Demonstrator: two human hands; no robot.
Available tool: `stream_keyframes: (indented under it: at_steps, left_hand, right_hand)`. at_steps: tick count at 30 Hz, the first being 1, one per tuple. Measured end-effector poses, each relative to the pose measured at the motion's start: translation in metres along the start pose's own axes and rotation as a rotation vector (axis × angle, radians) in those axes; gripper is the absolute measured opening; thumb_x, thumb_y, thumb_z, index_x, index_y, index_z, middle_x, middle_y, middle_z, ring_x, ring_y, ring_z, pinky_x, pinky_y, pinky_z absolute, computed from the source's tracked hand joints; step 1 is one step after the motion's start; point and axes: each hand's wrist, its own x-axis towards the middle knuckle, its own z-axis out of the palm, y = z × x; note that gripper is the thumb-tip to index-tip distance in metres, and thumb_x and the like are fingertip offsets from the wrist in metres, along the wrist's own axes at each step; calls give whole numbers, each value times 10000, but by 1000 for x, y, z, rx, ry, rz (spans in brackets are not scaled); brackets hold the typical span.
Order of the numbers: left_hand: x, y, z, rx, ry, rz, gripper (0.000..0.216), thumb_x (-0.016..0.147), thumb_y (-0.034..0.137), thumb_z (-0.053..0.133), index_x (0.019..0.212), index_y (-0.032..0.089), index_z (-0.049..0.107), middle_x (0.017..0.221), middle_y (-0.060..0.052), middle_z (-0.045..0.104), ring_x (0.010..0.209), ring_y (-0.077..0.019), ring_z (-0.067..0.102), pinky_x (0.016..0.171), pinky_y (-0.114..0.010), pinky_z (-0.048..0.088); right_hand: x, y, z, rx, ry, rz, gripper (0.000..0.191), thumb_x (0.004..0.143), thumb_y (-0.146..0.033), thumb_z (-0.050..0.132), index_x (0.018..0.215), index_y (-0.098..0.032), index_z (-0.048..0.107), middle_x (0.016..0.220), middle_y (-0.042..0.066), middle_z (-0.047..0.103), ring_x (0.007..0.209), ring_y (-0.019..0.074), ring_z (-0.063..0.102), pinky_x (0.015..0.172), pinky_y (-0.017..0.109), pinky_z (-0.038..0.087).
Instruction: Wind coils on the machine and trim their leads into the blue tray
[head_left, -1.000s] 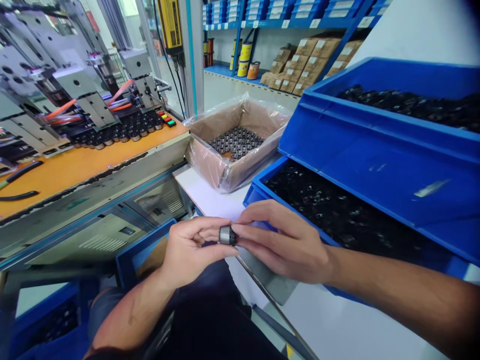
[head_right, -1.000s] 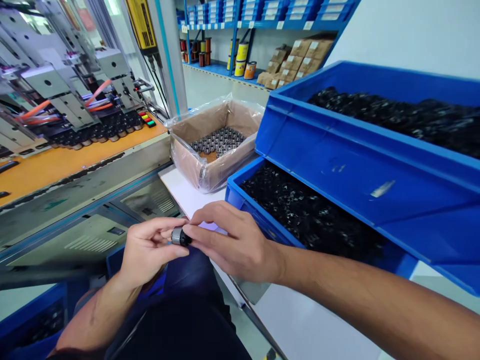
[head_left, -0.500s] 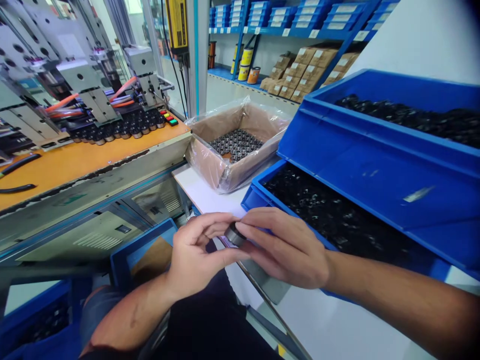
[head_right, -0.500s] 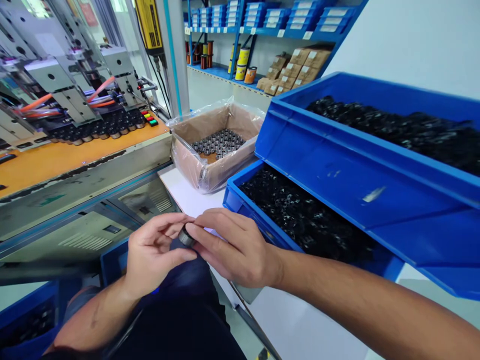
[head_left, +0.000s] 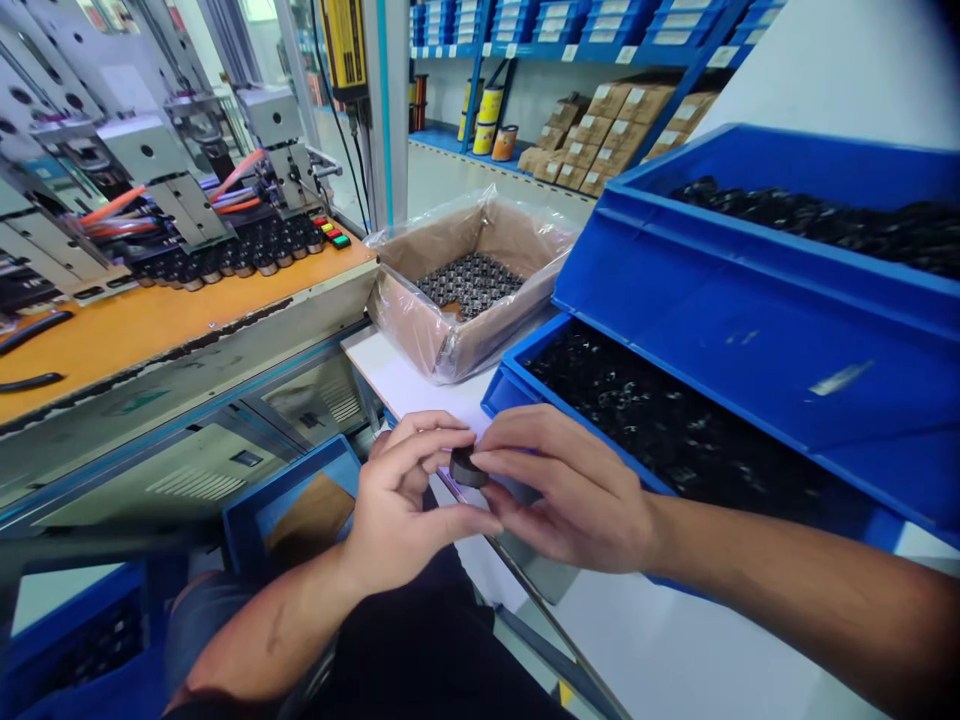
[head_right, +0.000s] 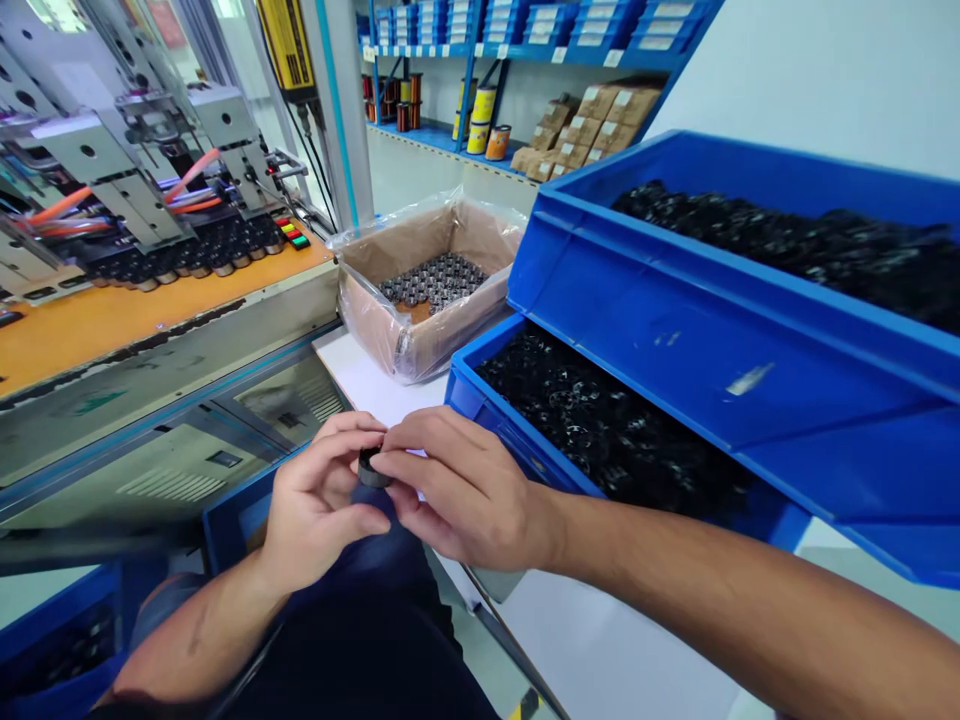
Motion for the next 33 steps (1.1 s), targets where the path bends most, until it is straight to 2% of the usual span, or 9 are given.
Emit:
stream_keyframes:
  at_steps: [4, 7, 9, 12, 15, 22, 25, 28, 33]
  left_hand:
    - [1, -7, 6, -450, -65, -271, 343, 791, 267, 782, 1128, 287, 720, 909, -24, 722, 818, -116, 680, 783, -230, 550]
    - [0, -9, 1, -529, -141, -348, 335, 898, 351, 659, 1229, 296, 663, 930, -36, 740, 853, -131, 696, 834, -264, 546]
    - [0, -9, -6, -364, -146, -259, 351, 912, 337, 640, 1258, 278, 645, 1024, -64, 736, 942, -154, 692, 867, -270, 535]
    - [5, -6, -17, 99, -118, 75, 436, 820, 281, 750, 1245, 239, 665, 1155, -106, 688, 1039, -199, 654, 909, -310, 527]
    - [12, 1, -22, 424, -117, 360, 400, 769, 195, 788, 1160, 196, 707, 1044, -89, 689, 932, -166, 660, 819, -277, 549]
    - [11, 3, -16, 522, -65, 467, 245, 827, 188, 730, 1072, 176, 727, 923, -64, 715, 828, -143, 692, 746, -248, 566]
    - [8, -2, -14, 450, -38, 338, 326, 784, 237, 779, 1100, 191, 719, 1008, -85, 694, 893, -166, 667, 774, -272, 551]
    - [10, -4, -12, 296, -13, 74, 438, 672, 319, 867, 1055, 176, 709, 951, -75, 677, 830, -154, 624, 743, -263, 521]
    - [12, -9, -11, -272, -169, -277, 330, 853, 357, 710, 1127, 186, 644, 859, -65, 705, 796, -149, 669, 747, -273, 532]
  right_hand:
    - [1, 2, 0, -7, 31, 31, 290, 873, -77, 630, 1153, -98, 558, 1025, 139, 623, 1000, 203, 607, 818, 374, 586]
    - [3, 4, -3, 11, 2, 56, 235, 903, -81, 591, 1136, -110, 575, 1030, 133, 626, 1009, 197, 608, 837, 370, 584]
    - [3, 5, -5, 11, -20, 59, 210, 923, -97, 567, 1133, -109, 584, 1017, 128, 629, 992, 194, 612, 836, 370, 586]
    - [3, 5, -5, 5, -13, 80, 221, 928, -132, 593, 1147, -102, 582, 1001, 125, 636, 969, 193, 622, 824, 361, 592]
    - [4, 3, -4, 8, 1, 79, 213, 917, -117, 603, 1128, -92, 583, 968, 123, 638, 940, 191, 624, 798, 352, 594]
    - [8, 0, -6, -15, -54, 37, 182, 905, -37, 559, 1081, -72, 584, 922, 119, 631, 898, 182, 605, 780, 333, 587]
    - [7, 4, -6, -84, -55, 12, 177, 896, -27, 567, 1069, -57, 582, 910, 129, 632, 886, 195, 603, 760, 349, 584]
    - [5, 9, -3, -154, -47, -51, 174, 898, -52, 572, 1072, -59, 578, 917, 129, 637, 888, 208, 613, 756, 369, 590]
    - [4, 11, -2, -133, 13, 46, 242, 914, -149, 615, 1150, -118, 570, 997, 121, 633, 950, 203, 629, 796, 369, 596]
